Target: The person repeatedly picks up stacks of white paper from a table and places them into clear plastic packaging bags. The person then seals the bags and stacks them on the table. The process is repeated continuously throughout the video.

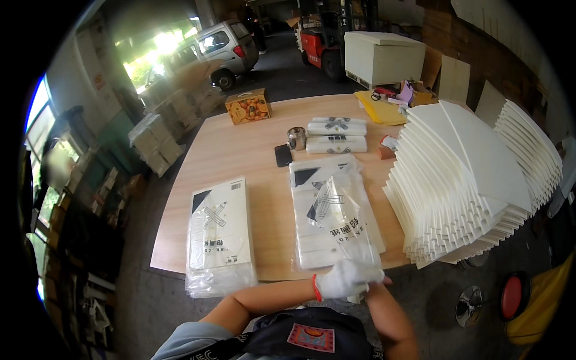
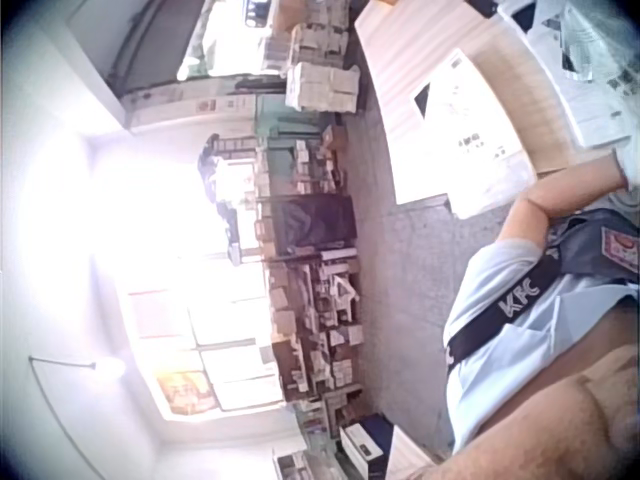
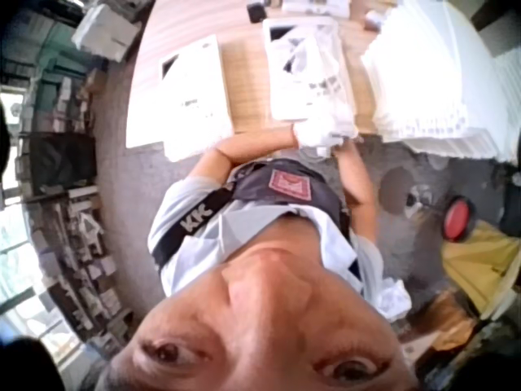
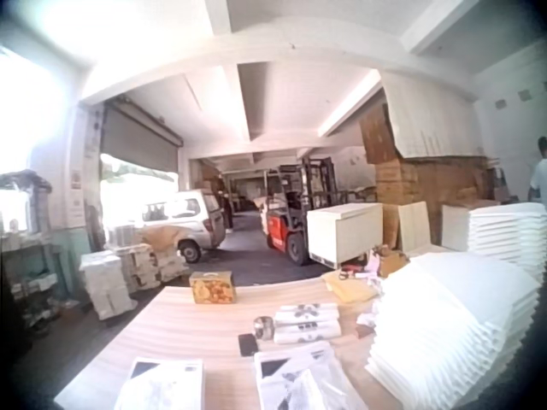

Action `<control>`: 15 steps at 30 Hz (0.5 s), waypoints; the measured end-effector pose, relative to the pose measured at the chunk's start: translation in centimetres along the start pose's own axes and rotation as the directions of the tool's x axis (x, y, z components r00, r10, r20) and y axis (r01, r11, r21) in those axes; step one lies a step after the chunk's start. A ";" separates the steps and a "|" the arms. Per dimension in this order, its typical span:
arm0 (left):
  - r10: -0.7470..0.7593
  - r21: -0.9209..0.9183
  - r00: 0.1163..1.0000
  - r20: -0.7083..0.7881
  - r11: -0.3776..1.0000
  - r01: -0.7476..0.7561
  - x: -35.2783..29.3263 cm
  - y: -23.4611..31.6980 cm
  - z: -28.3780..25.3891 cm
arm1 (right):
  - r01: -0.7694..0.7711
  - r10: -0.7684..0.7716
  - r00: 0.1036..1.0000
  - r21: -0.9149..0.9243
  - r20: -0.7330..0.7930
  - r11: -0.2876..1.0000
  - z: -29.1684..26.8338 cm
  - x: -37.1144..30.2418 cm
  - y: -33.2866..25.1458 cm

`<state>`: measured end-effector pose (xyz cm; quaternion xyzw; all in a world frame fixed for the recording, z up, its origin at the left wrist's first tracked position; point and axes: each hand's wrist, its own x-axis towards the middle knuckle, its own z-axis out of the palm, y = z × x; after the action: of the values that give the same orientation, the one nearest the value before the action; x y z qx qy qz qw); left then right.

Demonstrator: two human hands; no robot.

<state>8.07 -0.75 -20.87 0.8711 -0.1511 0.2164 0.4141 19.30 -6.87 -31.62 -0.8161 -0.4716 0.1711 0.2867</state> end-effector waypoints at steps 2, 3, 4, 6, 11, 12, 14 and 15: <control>-0.171 -0.081 0.977 -0.130 0.984 0.162 -1.0 -1.9 -0.7 | 0.046 -0.055 0.986 -0.062 -0.160 0.997 1.7 -1.8 0.3; -0.295 -0.093 0.941 -0.164 0.955 0.283 -1.3 -1.5 -2.8 | 0.121 -0.142 0.955 -0.094 -0.261 0.988 1.9 -3.8 -0.4; -0.382 -0.058 0.899 -0.215 0.923 0.379 -3.4 -2.4 -3.3 | 0.274 -0.384 0.883 -0.367 -0.269 0.889 -2.4 -5.2 -7.5; -0.483 -0.025 0.835 -0.266 0.869 0.494 -6.1 -5.0 -1.9 | 0.374 -0.401 0.835 -0.146 -0.377 0.916 -1.3 -8.1 -6.3; -0.131 0.167 0.985 -0.113 0.975 0.149 -10.7 -2.4 1.2 | -0.296 0.164 0.912 -0.329 -0.375 0.897 0.1 -6.5 -2.0; -0.031 0.264 0.990 -0.141 0.962 0.067 -11.3 -2.7 1.3 | -0.433 0.381 0.896 -0.257 -0.229 0.864 0.2 -5.7 0.4; -0.510 0.502 0.860 -0.017 0.739 0.449 -13.2 -5.9 0.3 | -0.222 0.090 0.934 -0.365 -0.345 0.904 0.9 -5.6 2.2; -0.523 0.483 0.820 -0.233 0.670 0.564 -15.3 -7.4 -0.6 | -0.157 0.021 0.943 -0.388 -0.332 0.908 0.3 -6.0 1.3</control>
<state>-1.92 5.52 -33.08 0.9467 0.1967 0.1487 0.2071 17.07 -12.48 -32.62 -0.8956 -0.4059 -0.0529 0.1739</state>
